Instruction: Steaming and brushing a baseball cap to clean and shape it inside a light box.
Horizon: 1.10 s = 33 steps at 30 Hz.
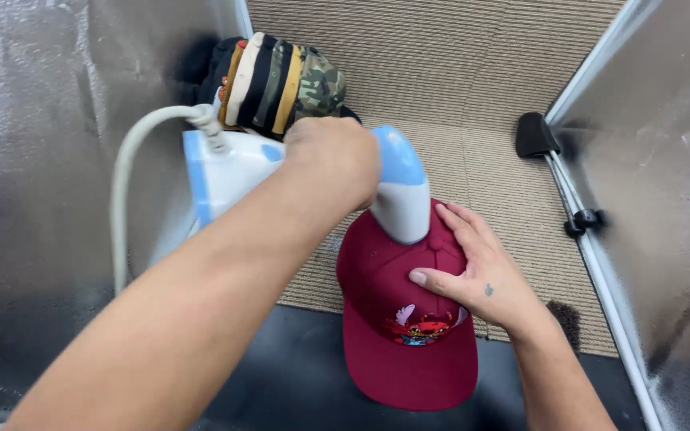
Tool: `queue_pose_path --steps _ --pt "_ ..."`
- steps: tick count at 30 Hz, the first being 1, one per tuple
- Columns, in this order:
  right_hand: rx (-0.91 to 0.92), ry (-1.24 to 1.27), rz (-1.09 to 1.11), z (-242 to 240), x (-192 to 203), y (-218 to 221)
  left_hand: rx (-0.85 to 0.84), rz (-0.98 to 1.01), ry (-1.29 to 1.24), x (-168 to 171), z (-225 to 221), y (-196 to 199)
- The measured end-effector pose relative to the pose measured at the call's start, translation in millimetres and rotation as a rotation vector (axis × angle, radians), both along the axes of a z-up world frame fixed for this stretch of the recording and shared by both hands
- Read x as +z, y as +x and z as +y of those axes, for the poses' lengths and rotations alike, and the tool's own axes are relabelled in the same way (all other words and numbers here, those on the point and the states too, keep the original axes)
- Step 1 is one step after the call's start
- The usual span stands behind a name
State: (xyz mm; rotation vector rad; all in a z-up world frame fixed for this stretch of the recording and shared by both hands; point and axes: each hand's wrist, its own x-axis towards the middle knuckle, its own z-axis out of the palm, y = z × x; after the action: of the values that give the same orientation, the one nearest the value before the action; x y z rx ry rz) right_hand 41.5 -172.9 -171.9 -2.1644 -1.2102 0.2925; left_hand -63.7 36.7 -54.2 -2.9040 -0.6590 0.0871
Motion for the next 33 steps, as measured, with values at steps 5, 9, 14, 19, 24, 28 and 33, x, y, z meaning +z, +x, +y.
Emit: queue_pose_path --steps 5,9,14,19,24,28,33 --pt "0.003 0.017 -0.007 -1.2 0.1 1.1 0.051 0.062 -0.004 4.0 -6.2 -4.3" --pt "0.007 0.022 -0.004 -1.0 3.2 -3.1 0.116 0.110 -0.009 4.8 -8.1 -27.5" --pt "0.010 0.030 -0.013 1.8 0.7 -0.7 0.041 0.002 0.021 -4.9 -2.7 -2.7" --pt "-0.005 0.010 0.002 1.3 -1.3 0.9 0.035 -0.055 -0.039 -16.2 4.3 -19.5" --pt "0.008 0.062 0.000 -1.6 -4.5 0.5 0.166 -0.077 -0.220 -19.1 -1.9 -92.6" --pt "-0.033 0.083 0.002 0.3 -0.5 -7.1 0.307 -0.041 -0.483 -58.0 -2.5 -141.4" --pt "-0.086 -0.015 0.080 3.8 8.1 -14.2 0.354 0.143 -0.814 -139.6 1.6 -157.6"
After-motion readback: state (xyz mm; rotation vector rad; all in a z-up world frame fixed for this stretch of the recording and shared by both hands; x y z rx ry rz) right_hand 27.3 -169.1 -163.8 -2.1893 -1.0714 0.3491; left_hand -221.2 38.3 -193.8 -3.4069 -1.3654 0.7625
